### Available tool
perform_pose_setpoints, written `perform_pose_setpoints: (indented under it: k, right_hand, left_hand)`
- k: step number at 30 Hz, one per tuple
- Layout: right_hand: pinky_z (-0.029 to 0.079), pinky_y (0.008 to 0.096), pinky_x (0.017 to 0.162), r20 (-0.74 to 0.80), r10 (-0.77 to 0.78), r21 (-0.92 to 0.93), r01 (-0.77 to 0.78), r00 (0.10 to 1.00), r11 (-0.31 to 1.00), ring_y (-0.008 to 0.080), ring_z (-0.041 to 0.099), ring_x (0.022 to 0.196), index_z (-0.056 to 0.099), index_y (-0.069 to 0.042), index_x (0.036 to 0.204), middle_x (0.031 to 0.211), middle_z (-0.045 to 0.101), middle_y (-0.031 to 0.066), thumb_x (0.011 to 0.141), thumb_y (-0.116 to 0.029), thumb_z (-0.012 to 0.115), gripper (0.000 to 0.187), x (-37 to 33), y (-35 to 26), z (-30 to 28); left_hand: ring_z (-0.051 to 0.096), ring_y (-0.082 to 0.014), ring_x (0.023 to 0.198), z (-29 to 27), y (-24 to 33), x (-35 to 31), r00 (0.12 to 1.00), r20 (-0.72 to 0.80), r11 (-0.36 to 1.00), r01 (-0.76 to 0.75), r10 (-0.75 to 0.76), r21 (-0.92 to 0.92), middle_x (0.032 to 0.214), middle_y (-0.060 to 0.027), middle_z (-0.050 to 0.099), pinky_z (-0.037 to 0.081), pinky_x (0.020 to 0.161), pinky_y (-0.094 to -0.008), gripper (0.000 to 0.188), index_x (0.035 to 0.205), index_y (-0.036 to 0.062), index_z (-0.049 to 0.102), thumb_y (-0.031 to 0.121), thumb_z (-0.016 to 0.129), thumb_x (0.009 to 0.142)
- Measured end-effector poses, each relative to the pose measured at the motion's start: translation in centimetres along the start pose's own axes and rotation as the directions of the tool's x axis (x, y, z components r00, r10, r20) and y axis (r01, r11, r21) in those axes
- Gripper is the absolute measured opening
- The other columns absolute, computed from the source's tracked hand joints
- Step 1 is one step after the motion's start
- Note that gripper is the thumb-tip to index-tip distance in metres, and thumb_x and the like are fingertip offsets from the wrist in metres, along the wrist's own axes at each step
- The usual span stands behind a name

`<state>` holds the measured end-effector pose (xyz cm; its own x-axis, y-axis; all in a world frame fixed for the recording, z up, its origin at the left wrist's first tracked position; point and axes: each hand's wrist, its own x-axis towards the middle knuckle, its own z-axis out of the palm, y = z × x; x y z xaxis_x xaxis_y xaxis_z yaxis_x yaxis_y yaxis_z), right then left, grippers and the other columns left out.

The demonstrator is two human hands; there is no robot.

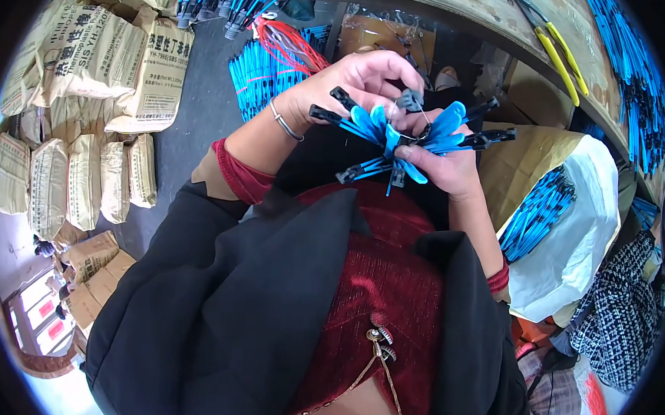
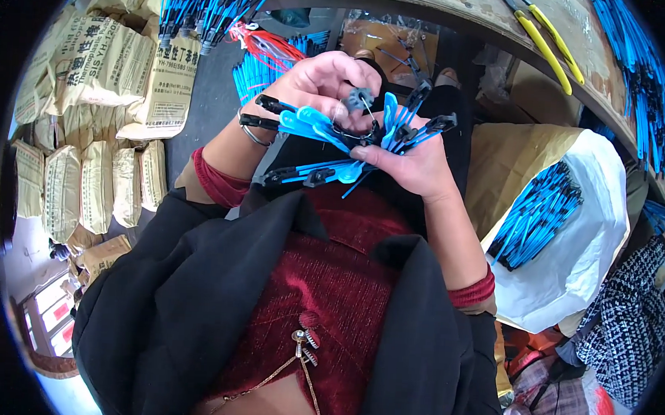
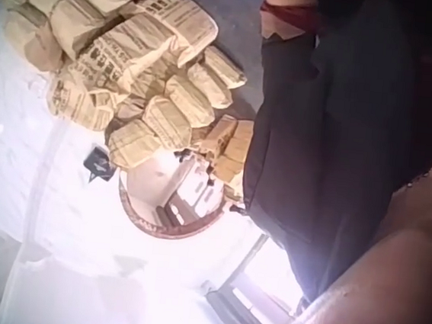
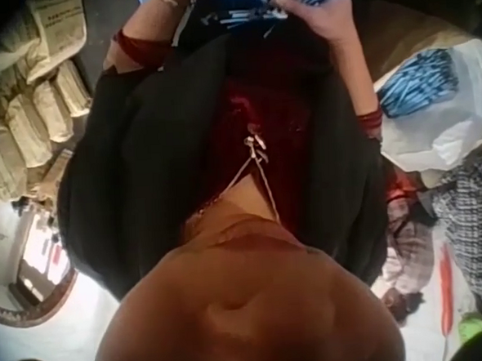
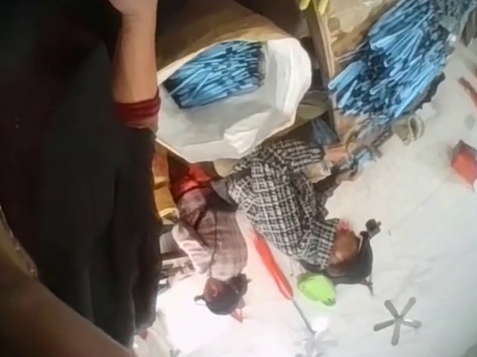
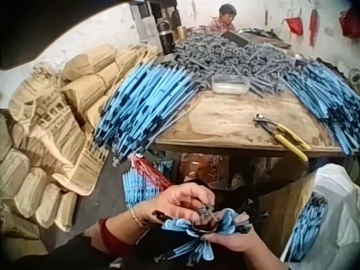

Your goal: The person inserts blue wires into connector bases and secures them using pliers.

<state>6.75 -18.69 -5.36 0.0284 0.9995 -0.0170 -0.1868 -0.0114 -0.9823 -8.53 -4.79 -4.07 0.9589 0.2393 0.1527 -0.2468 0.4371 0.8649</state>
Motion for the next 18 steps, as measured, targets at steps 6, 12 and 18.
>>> perform_pose_setpoints:
  k: [6,12,18]
  right_hand:
    - [0.047,0.032,0.078,0.007,-0.023,-0.023,0.023,1.0,0.999,0.0155,0.058,0.084,0.055,0.0,0.09,0.089,0.063,0.009,0.065,-0.001,0.075,0.031,-0.2,0.2,0.1]
    - [0.048,0.0296,0.074,-0.04,0.043,-0.064,-0.046,0.998,0.997,0.0134,0.059,0.079,0.055,-0.001,0.09,0.085,0.063,0.0063,0.065,-0.001,0.075,0.032,-0.5,1.1,-0.3]
    - [0.048,0.0278,0.071,-0.05,0.032,-0.084,-0.036,0.998,0.996,0.0121,0.058,0.076,0.056,-0.002,0.09,0.082,0.062,0.0036,0.064,0.0,0.076,0.033,-0.3,1.5,-0.3]
  left_hand:
    - [0.059,-0.0174,0.092,-1.1,0.5,-0.1,0.997,0.075,0.983,0.011,-0.025,0.185,0.097,-0.0113,0.061,0.047,0.081,-0.028,0.041,0.117,0.0009,0.048,0.001,0.063,0.079]
    - [0.06,-0.0209,0.093,-0.1,2.1,0.3,0.996,0.054,0.91,0.048,-0.077,0.411,0.092,-0.0117,0.063,0.048,0.082,-0.0318,0.042,0.116,-0.001,0.051,0.0,0.065,0.076]
    - [0.062,-0.0232,0.09,-0.8,2.0,0.8,0.986,0.167,0.817,-0.108,0.015,0.566,0.092,-0.0116,0.065,0.049,0.08,-0.0328,0.032,0.107,-0.0007,0.059,0.004,0.066,0.076]
